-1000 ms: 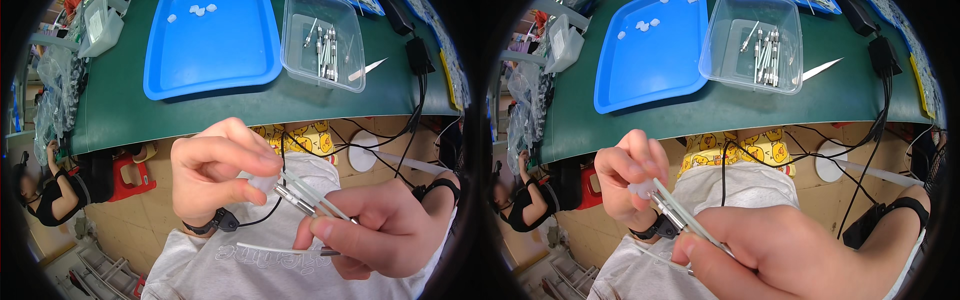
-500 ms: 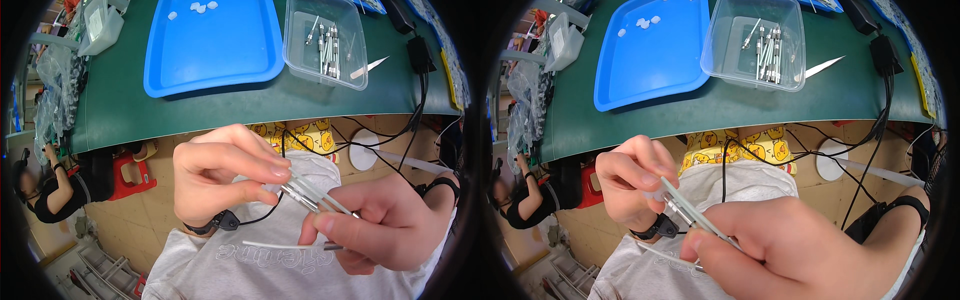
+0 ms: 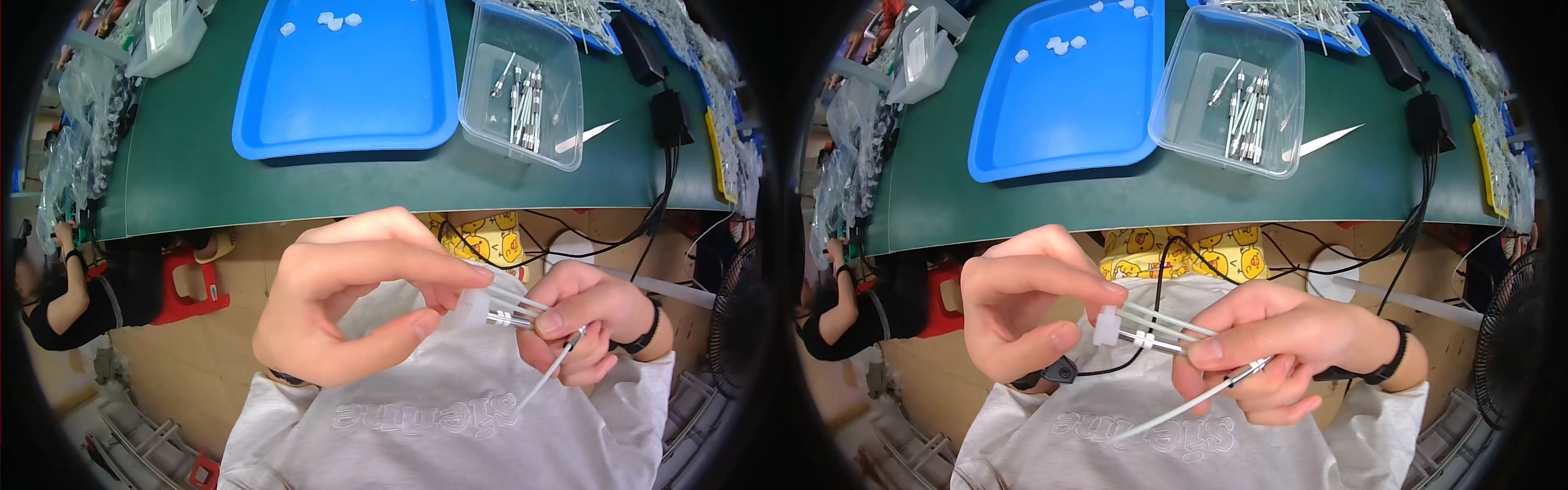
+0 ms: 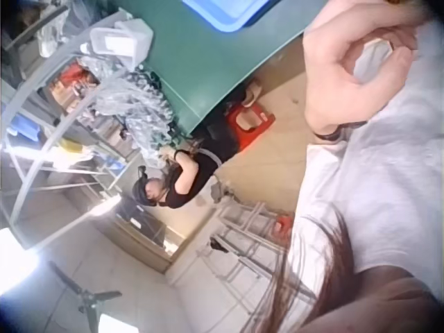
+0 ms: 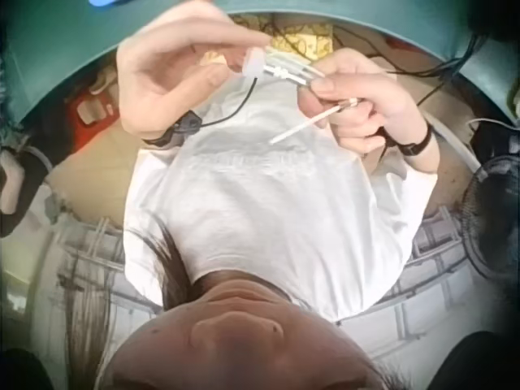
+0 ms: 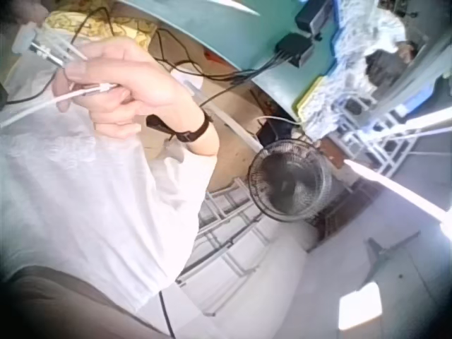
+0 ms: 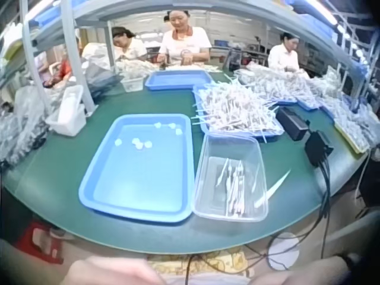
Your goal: Assembling small plastic and metal components on a factory production line.
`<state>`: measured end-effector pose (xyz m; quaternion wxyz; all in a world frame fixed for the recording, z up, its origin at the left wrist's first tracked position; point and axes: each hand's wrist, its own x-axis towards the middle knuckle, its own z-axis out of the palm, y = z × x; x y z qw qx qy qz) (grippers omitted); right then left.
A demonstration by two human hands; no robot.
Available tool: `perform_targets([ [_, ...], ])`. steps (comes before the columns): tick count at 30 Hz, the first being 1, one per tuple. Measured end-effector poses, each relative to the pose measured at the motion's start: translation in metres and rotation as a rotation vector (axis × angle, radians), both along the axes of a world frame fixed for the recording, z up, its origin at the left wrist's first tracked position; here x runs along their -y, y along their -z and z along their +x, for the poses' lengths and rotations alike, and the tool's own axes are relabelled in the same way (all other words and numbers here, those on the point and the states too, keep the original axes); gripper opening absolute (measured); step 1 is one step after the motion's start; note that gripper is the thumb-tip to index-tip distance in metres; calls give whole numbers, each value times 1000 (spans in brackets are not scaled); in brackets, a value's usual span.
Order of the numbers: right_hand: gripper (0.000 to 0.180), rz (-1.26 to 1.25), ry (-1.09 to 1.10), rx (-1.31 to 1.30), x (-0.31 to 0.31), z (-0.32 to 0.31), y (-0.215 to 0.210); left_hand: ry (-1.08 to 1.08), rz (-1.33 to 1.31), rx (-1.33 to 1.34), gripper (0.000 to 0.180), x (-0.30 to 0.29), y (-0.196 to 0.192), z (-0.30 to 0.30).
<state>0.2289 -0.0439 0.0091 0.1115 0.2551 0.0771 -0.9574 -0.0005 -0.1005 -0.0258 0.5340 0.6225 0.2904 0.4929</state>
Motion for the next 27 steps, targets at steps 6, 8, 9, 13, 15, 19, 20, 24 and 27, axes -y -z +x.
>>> perform_targets([
  [6,29,-48,49,-120,3,7,26,38,-50,46,30,-2,-2,7],
  [8,29,-60,61,-129,4,9,29,36,-93,86,31,-2,-3,11],
  [9,29,-62,56,-136,4,9,30,31,-107,88,30,-2,-4,11],
  [13,28,-86,56,-162,4,10,32,-3,-132,86,27,-4,-4,15],
  [15,27,-111,59,-200,4,11,34,-20,-127,70,26,-4,-3,15],
  [19,30,-105,23,-406,6,11,46,-52,-91,30,23,-5,-3,15],
  [20,32,-87,6,-477,6,11,48,-63,-78,22,22,-5,-3,16],
  [24,34,-52,-42,-440,7,11,45,-127,-52,20,17,-5,2,16],
  [27,35,-37,-58,-438,8,11,43,-143,-119,86,16,-2,6,12],
])
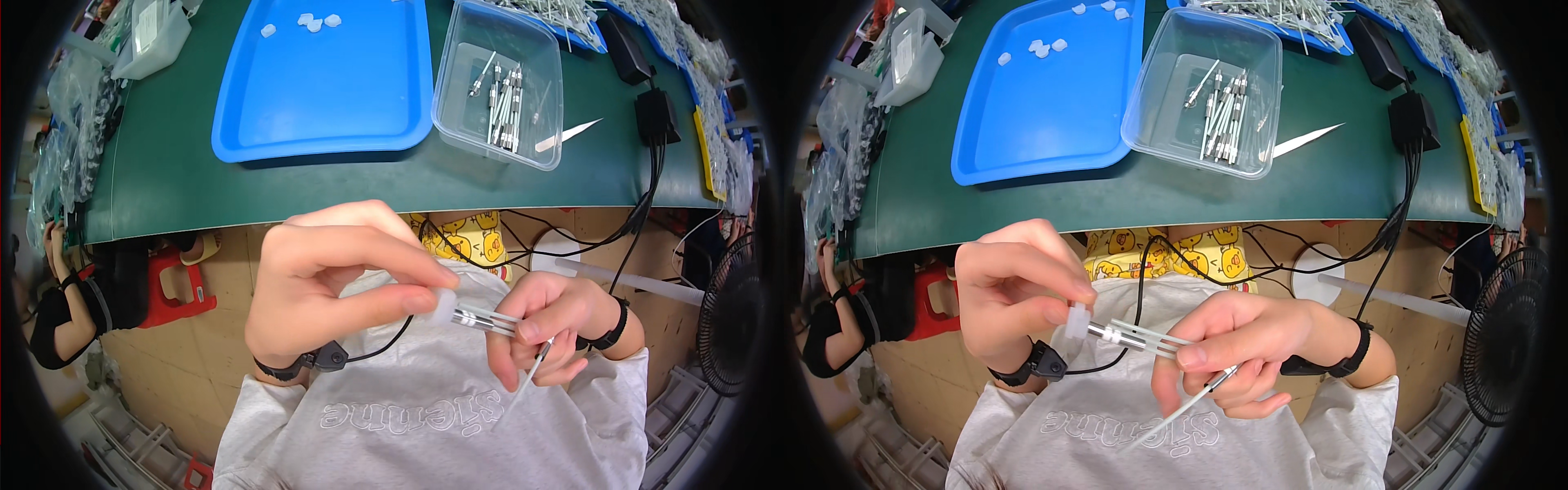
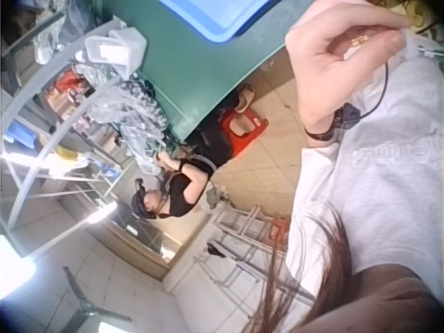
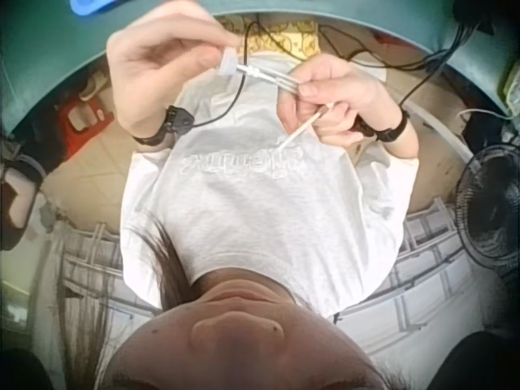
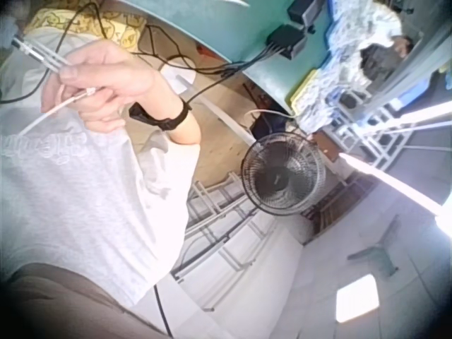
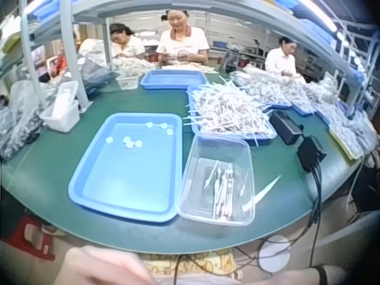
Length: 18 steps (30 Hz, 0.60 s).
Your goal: Assembling small plastic and metal components on a factory production line.
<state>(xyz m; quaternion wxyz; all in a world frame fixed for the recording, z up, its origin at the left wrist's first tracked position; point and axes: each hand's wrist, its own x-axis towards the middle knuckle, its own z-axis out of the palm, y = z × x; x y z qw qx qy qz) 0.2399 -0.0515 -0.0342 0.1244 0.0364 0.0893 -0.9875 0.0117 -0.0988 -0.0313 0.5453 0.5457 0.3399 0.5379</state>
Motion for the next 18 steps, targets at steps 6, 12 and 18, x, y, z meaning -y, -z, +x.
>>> perform_targets([
  [6,34,65,37,-24,0,4,2,-75,-38,131,13,0,11,-19],
  [12,33,195,187,-49,1,6,8,-350,-155,362,20,-5,10,-28],
  [18,33,377,549,3,-4,-5,11,-300,-323,585,24,-11,14,-8],
])
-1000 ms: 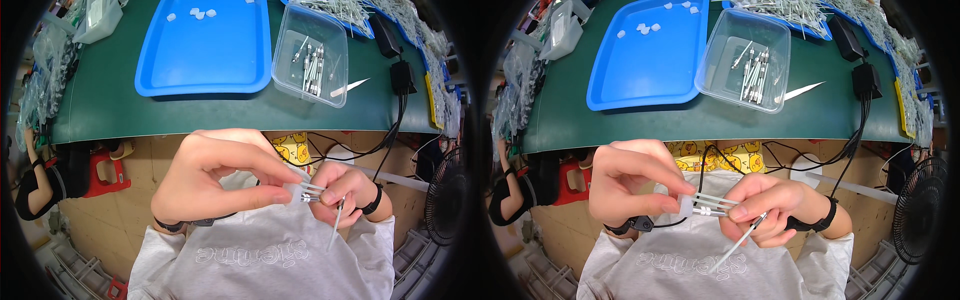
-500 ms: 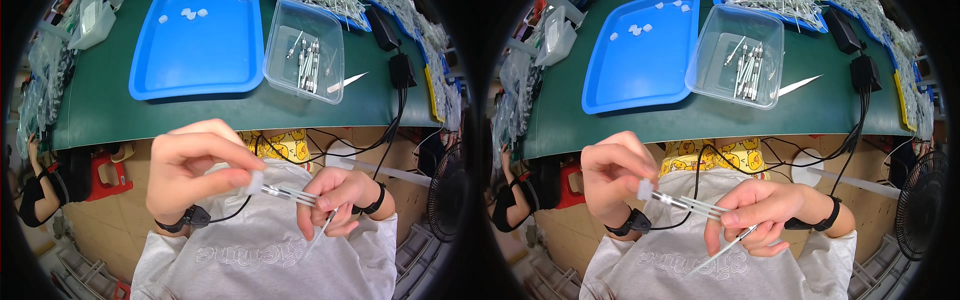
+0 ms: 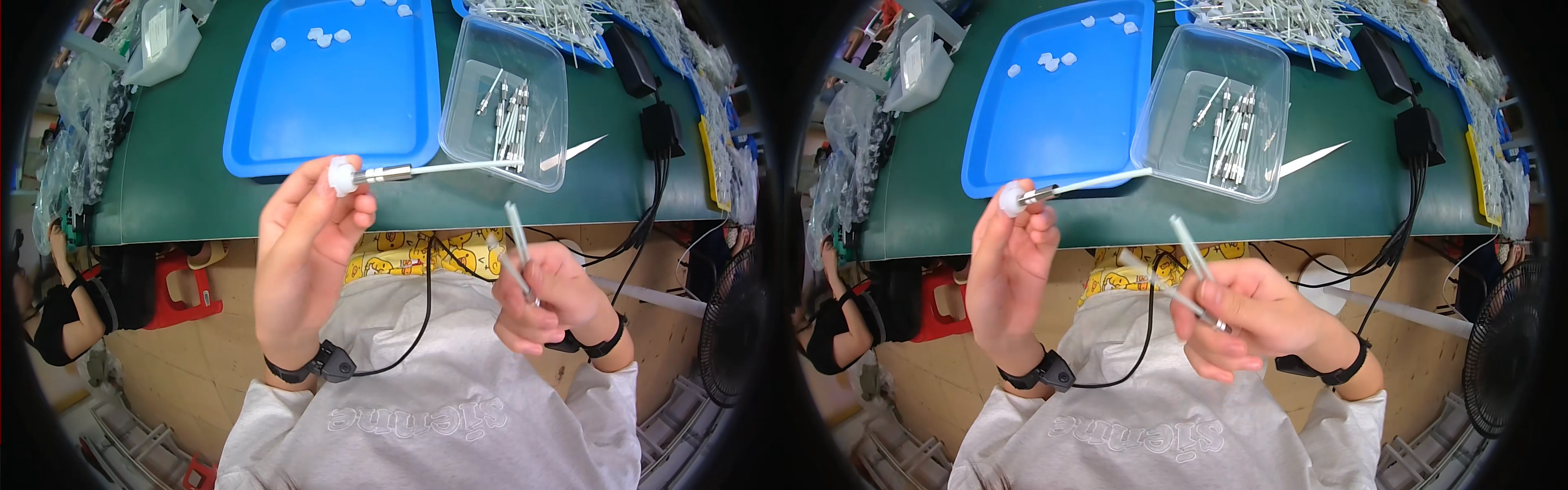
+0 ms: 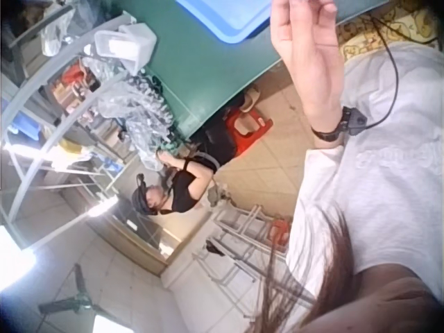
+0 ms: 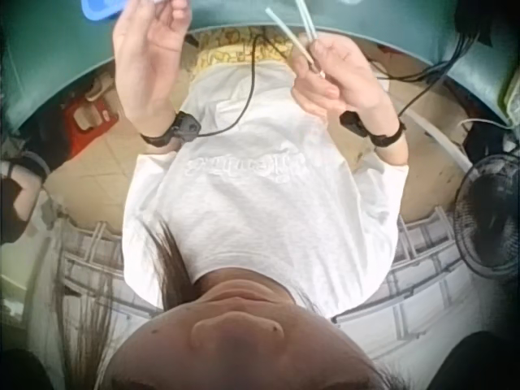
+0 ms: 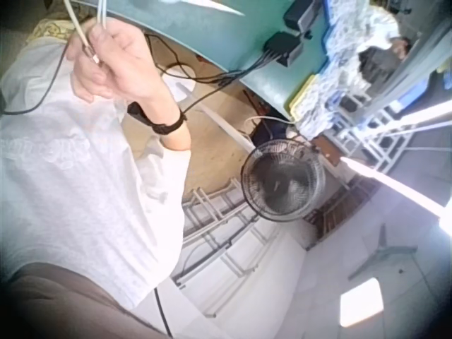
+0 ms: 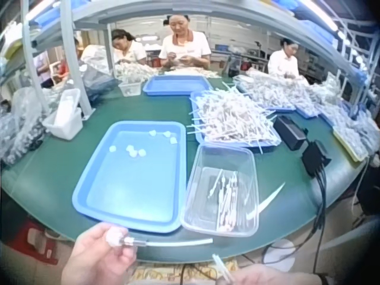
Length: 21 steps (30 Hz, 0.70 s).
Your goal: Assembling small plastic and metal components on a factory production line.
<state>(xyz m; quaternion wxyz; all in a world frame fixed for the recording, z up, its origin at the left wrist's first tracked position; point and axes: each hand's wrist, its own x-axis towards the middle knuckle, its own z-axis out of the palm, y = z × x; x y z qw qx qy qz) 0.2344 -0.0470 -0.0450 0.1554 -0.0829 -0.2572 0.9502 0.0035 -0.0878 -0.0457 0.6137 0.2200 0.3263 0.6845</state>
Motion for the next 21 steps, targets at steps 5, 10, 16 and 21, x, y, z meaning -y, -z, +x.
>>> perform_targets([
  [5,32,21,243,-21,-8,-12,-4,53,-62,119,24,-3,2,10],
  [10,34,50,378,111,-15,-23,-8,84,-98,153,23,-3,0,18],
  [16,13,282,574,347,-19,-27,-16,123,-85,122,22,-2,-4,32],
  [21,30,478,666,437,-22,-37,-22,124,-81,-63,21,1,-12,44],
])
